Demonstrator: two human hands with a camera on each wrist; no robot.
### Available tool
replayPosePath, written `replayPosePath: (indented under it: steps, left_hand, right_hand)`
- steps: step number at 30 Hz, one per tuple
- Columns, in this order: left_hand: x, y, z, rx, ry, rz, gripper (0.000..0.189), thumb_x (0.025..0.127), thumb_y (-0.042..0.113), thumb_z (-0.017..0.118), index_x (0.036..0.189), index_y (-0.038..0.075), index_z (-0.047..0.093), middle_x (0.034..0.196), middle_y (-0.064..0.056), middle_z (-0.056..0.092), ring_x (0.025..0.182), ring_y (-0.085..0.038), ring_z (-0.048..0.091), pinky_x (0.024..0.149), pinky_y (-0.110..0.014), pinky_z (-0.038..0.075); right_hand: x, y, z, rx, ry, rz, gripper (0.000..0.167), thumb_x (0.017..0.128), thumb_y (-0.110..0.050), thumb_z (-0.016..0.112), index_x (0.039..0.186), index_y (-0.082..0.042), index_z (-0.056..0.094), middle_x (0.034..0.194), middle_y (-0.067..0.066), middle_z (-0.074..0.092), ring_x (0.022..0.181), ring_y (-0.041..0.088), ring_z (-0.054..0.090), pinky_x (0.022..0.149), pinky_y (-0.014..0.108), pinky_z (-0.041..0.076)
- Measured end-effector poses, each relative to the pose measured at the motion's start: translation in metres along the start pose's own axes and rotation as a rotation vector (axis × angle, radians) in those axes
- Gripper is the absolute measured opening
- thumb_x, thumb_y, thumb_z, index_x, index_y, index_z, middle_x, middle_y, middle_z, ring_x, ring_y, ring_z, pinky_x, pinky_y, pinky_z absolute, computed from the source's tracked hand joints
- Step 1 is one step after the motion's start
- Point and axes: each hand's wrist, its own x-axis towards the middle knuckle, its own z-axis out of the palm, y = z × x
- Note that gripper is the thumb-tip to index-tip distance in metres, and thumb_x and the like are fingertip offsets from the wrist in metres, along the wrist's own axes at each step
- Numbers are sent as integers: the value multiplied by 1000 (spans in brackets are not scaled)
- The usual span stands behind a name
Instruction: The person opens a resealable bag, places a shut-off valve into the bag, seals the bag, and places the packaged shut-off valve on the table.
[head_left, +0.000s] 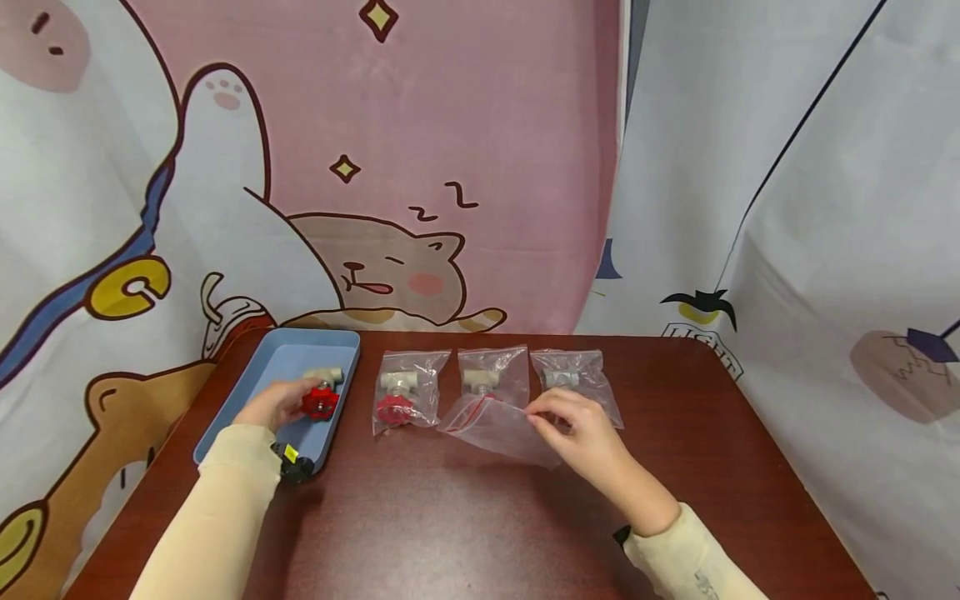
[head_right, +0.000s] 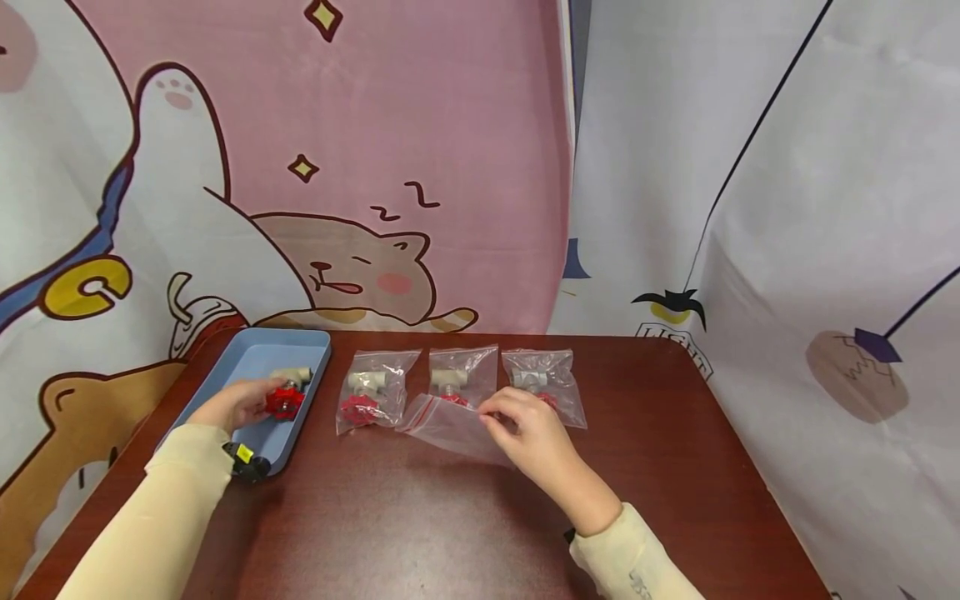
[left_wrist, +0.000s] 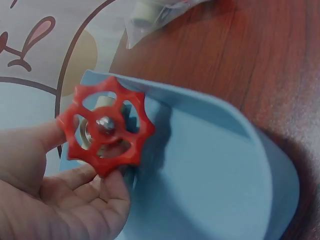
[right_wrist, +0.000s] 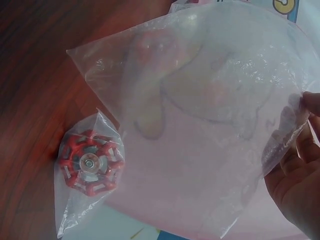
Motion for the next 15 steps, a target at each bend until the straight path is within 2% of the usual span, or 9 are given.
replayPosePath:
  steps: [3,7,12,15]
  left_hand:
    - [-3,0,0,-6,18,-28,35,96,37,49,101,2,52,64,12,58,65,-3,53,69,-24,44]
    - [-5,1,0,12,49,-67,33,95,41,49,84,10,52,61,11,55,64,-6,49,66,-23,42]
    - [-5,1,2,65,62,-82,34,95,42,49,86,9,53,62,10,55,66,-8,50,69,-25,42]
    - [3,-2,1,83,59,-90,35,94,43,50,88,8,54,65,10,56,70,-10,50,71,-27,42]
  right_hand:
    - [0,0,0,-3,-6,3,15,77,-2,75,85,-14,71,84,-8,65,67,2,50,57,10,38]
    - [1,1,0,-2,-3,-6,15,77,-2,74,85,-13,71,84,-8,65,68,2,51,57,10,38]
    - [0,1,-1,6,-5,-8,14,77,-1,74,85,-13,71,84,-8,65,69,2,52,57,10,38]
    - [0,1,-1,7,-5,-7,15,78,-1,74,85,-13,71,84,-8,65,69,3,51,57,10,38]
